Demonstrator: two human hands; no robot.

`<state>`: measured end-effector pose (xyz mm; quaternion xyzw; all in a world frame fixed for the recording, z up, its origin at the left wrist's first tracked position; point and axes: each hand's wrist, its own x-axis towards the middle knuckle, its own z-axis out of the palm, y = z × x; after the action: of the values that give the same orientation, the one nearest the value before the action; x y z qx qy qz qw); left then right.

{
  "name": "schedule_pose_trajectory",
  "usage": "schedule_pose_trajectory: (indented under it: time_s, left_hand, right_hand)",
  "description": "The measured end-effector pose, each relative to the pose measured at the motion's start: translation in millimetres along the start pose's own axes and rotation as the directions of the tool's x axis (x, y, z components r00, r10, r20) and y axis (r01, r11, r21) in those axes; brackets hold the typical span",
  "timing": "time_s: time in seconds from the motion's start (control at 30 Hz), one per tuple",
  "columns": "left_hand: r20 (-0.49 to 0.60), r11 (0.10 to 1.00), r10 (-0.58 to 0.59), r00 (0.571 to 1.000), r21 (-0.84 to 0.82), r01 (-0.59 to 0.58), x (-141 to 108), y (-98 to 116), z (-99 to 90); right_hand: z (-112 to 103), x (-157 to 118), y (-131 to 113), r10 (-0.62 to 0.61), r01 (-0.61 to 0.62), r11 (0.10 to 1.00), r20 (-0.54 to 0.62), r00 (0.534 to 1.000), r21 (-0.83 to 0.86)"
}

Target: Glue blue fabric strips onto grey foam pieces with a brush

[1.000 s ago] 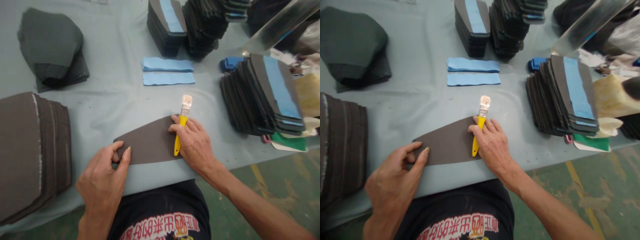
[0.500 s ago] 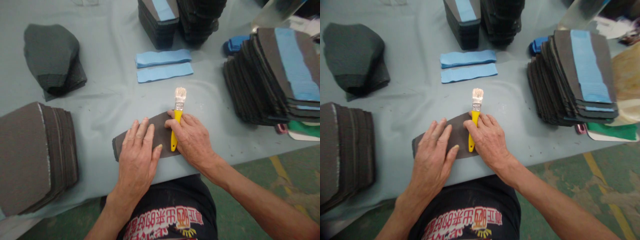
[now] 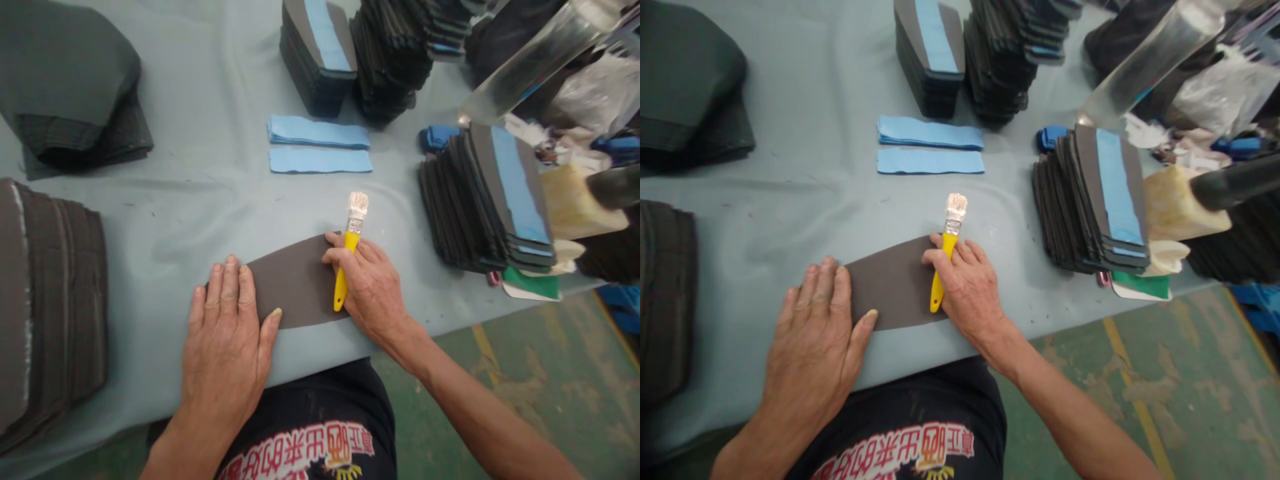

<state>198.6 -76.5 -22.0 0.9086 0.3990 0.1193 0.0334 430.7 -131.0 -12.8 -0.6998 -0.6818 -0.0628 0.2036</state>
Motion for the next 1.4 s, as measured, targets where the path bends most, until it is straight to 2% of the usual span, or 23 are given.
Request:
schedule_pose_trajectory:
  time_s: [0.13,0.27,0.33,0.4,0.53,0.63,0.8,0.97,1.13,1.3,1.4]
  left_hand:
    - [-0.009,1.000,-0.004,1.000,0.000,0.004,2.1,3.1,-0.8]
    - [-0.037,1.000,0.006,0.999,0.004,-0.006,1.5,3.2,-0.7]
    - [-0.043,1.000,0.002,0.999,0.007,-0.001,1.5,3.6,-0.6]
    - [-0.039,1.000,-0.004,0.999,0.009,0.004,2.0,4.5,-1.4]
    - [-0.013,1.000,-0.008,1.000,-0.007,0.008,4.1,7.0,-5.2]
    - [0.023,0.999,-0.027,0.999,-0.019,0.028,4.5,7.8,-7.6]
    - [0.074,0.998,-0.044,0.996,-0.051,0.048,0.2,2.2,-8.4]
    - [0.131,0.998,-0.009,0.991,-0.066,0.018,-6.3,-9.2,-12.1]
    - [0.137,0.999,-0.011,0.991,-0.035,0.016,-11.1,-15.0,-14.4]
    - [0.145,1.000,-0.022,0.989,0.004,0.021,-17.8,-23.2,-15.4]
    - [0.146,0.996,-0.084,0.986,0.022,0.082,-22.4,-26.5,-22.8]
  right_hand:
    - [-2.2,6.7,-15.0,0.009,-0.005,0.999,-0.069,0.998,0.054]
    - [3.1,15.5,-42.3,-0.182,0.167,0.973,0.087,0.979,0.158]
    - [8.5,17.8,-47.5,-0.234,0.204,0.961,0.156,0.960,0.185]
    - [12.5,17.0,-42.0,-0.202,0.169,0.967,0.173,0.964,0.189]
    - [11.4,7.2,-12.2,-0.068,0.043,0.984,0.138,0.988,0.173]
    - [7.9,-0.3,3.5,-0.042,0.021,0.985,0.115,0.992,0.173]
    - [6.3,-3.1,8.3,-0.018,-0.005,0.984,0.129,0.991,0.176]
    - [2.6,-3.0,18.0,-0.056,0.020,0.978,0.166,0.985,0.207]
    - [-0.4,-2.9,26.5,-0.043,-0.006,0.974,0.208,0.977,0.225]
    - [1.7,-3.5,27.5,-0.043,-0.001,0.968,0.171,0.984,0.251]
    - [3.7,-4.8,27.4,-0.057,0.022,0.964,0.123,0.991,0.264]
